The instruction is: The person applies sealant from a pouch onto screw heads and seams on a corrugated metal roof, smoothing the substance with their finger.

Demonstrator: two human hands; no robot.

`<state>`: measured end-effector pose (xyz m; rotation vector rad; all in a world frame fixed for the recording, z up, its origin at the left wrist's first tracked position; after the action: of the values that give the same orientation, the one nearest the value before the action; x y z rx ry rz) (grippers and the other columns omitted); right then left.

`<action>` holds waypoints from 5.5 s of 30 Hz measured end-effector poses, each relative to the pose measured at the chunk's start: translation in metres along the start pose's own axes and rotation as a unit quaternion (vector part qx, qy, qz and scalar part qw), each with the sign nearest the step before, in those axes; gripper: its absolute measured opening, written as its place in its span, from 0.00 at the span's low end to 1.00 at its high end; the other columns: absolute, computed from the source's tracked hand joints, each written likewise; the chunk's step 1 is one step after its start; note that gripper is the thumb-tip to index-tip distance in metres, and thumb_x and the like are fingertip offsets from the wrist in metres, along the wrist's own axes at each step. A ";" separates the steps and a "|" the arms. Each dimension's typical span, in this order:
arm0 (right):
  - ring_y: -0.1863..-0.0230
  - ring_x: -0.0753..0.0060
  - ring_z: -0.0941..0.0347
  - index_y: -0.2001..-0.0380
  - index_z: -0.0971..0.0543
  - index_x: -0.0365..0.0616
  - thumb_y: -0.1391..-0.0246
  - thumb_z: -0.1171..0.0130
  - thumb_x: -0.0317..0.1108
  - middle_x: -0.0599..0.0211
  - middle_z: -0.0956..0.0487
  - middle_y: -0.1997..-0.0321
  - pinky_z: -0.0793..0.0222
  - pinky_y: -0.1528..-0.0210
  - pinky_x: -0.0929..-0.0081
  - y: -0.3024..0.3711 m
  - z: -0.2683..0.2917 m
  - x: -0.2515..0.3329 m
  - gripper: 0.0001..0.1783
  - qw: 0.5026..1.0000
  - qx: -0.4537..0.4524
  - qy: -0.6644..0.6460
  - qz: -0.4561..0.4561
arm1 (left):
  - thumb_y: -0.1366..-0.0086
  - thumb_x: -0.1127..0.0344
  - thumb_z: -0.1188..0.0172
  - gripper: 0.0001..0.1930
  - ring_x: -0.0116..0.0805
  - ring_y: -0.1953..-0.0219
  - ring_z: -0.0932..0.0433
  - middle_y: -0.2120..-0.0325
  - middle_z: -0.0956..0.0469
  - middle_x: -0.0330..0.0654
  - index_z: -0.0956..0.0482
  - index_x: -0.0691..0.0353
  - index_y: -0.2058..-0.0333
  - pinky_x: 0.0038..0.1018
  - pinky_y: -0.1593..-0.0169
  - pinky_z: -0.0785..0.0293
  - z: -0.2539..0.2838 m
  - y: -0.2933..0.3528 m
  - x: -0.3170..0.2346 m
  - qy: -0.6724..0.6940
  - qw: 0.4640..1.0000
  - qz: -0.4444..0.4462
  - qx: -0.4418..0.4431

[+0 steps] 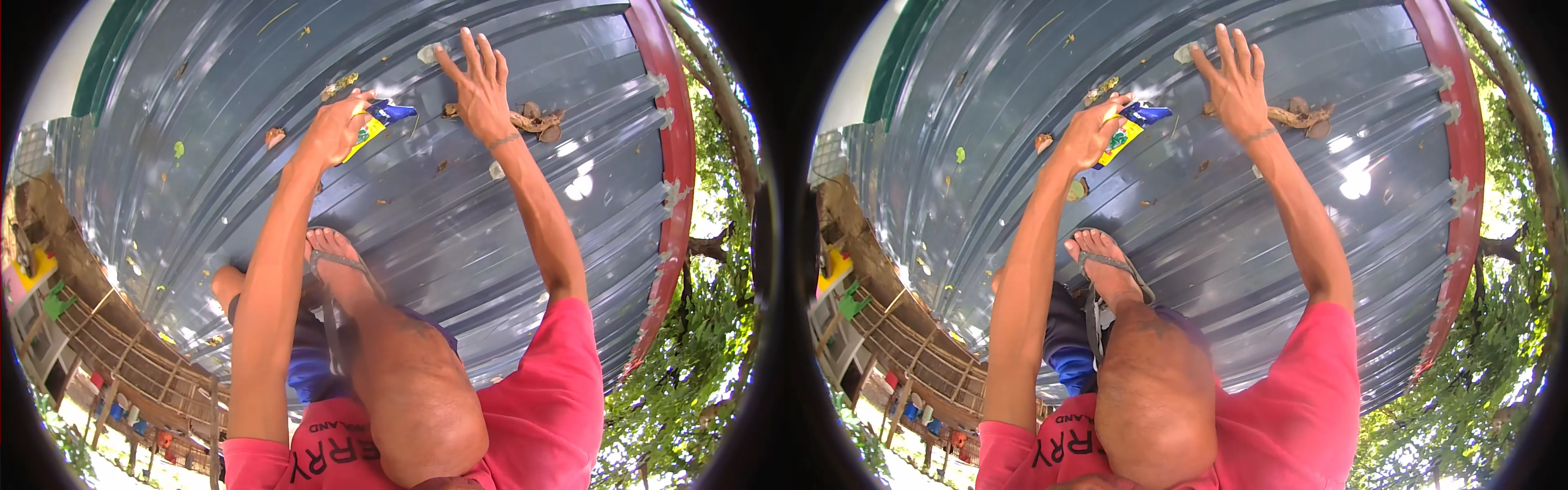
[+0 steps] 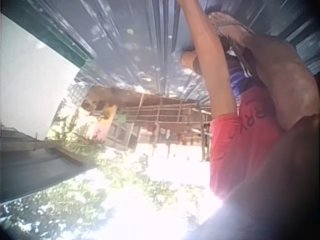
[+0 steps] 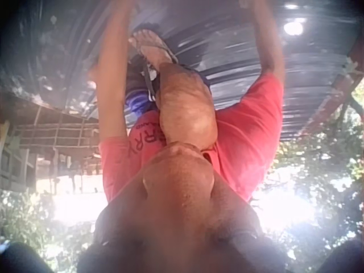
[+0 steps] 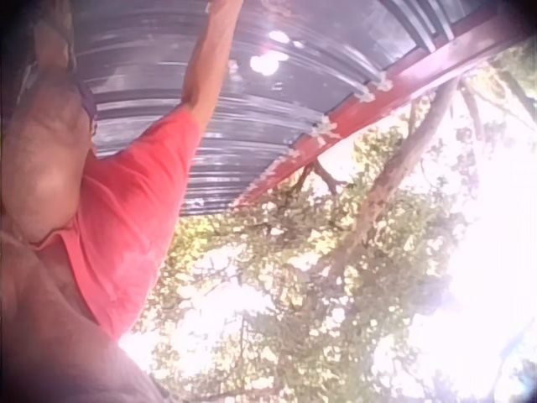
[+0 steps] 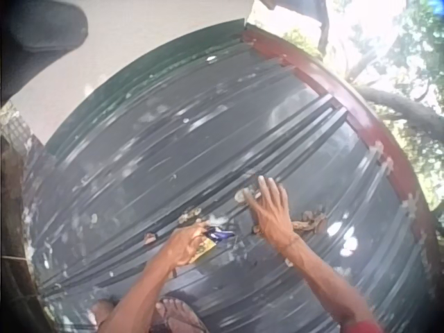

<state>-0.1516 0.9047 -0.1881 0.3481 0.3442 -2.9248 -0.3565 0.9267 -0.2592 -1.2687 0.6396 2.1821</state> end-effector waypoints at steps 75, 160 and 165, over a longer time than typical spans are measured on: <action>0.22 0.53 0.51 0.32 0.30 0.65 0.45 0.42 0.35 0.59 0.44 0.22 0.61 0.22 0.46 0.000 -0.007 0.035 0.35 0.991 -0.010 0.132 0.012 | 0.31 0.71 0.47 0.15 0.51 0.30 0.38 0.36 0.29 0.49 0.23 0.73 0.49 0.40 0.30 0.38 0.000 0.003 -0.006 0.005 1.000 -0.022 -0.016; 0.59 0.66 0.16 0.26 0.56 0.34 0.52 0.35 0.12 0.56 0.16 0.57 0.17 0.56 0.69 0.044 0.069 0.114 0.55 0.276 -0.096 -0.895 -0.337 | 0.29 0.68 0.44 0.10 0.30 0.78 0.27 0.81 0.24 0.42 0.26 0.67 0.70 0.30 0.72 0.32 0.031 0.147 -0.099 0.113 0.982 0.142 -0.061; 0.64 0.67 0.16 0.26 0.72 0.34 0.49 0.36 0.13 0.53 0.15 0.62 0.18 0.59 0.70 0.054 0.055 0.105 0.63 0.317 -0.109 -0.873 -0.355 | 0.29 0.68 0.44 0.09 0.38 0.76 0.25 0.79 0.24 0.47 0.25 0.67 0.67 0.34 0.68 0.29 0.026 0.152 -0.102 0.118 0.983 0.132 -0.041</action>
<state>-0.2523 0.8238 -0.1736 -3.1688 0.3952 -1.5696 -0.4290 0.8087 -0.1373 -1.5814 0.8616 2.3069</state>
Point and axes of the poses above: each hand's wrist, its own y-axis away from the middle knuckle, its own z-axis out of the back of the hand, x = y × z, the point moved 8 cm from there along -y, towards the middle knuckle
